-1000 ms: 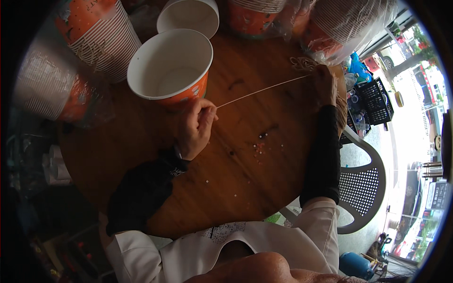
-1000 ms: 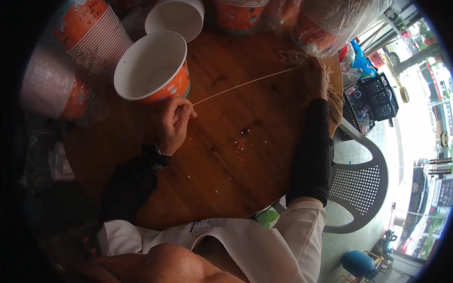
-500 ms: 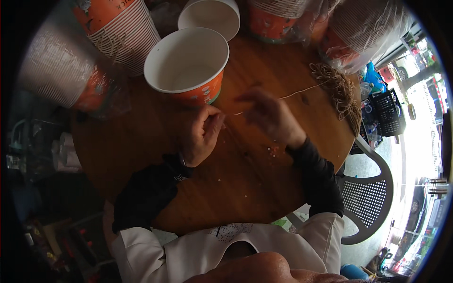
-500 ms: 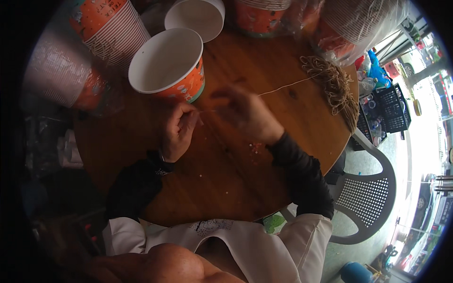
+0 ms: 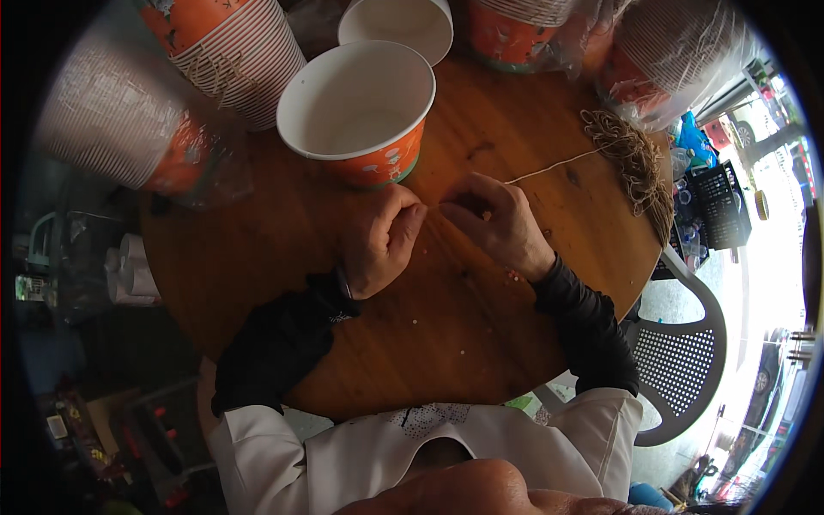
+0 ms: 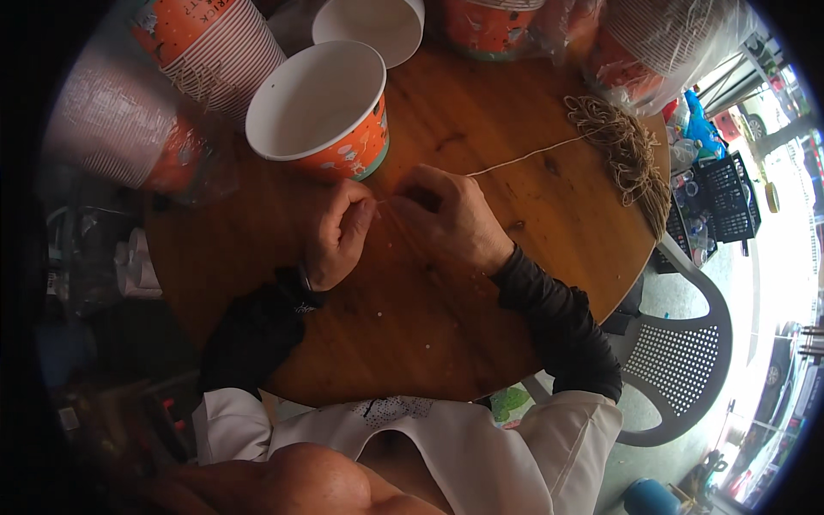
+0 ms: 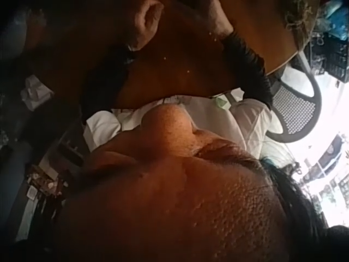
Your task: Assembling paper buckets by threading twine handles through pre-punched holes and knotting them.
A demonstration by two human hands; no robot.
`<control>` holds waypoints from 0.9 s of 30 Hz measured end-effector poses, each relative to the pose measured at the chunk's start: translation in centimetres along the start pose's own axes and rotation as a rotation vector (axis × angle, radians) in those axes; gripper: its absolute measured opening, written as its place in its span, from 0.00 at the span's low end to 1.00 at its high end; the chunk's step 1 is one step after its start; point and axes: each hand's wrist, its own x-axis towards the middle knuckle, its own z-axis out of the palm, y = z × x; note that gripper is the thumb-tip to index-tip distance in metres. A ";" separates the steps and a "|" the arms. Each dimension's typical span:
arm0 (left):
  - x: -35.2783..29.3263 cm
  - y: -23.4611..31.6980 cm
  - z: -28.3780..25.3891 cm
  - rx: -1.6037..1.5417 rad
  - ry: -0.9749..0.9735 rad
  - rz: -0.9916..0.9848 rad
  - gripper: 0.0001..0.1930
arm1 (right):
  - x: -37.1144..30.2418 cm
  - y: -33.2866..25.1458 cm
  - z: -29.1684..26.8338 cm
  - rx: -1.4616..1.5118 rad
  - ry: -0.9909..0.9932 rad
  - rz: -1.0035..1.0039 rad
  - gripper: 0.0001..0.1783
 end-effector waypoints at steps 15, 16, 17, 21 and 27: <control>0.6 -0.4 0.4 0.124 0.086 0.213 0.10 | -0.1 0.3 -0.3 -0.030 -0.011 -0.063 0.08; 0.6 -0.4 0.4 0.128 0.088 0.211 0.10 | -0.1 0.2 -0.3 -0.027 -0.014 -0.066 0.08; 0.6 -0.4 0.5 0.130 0.090 0.236 0.10 | -0.2 0.1 -0.3 -0.021 -0.010 -0.047 0.08; 0.6 -0.6 0.5 0.158 0.092 0.266 0.10 | -0.4 0.6 -0.1 -0.057 0.017 -0.020 0.09; 0.7 -0.5 0.4 0.125 0.073 0.253 0.11 | -0.5 0.2 -0.2 -0.056 -0.010 0.016 0.10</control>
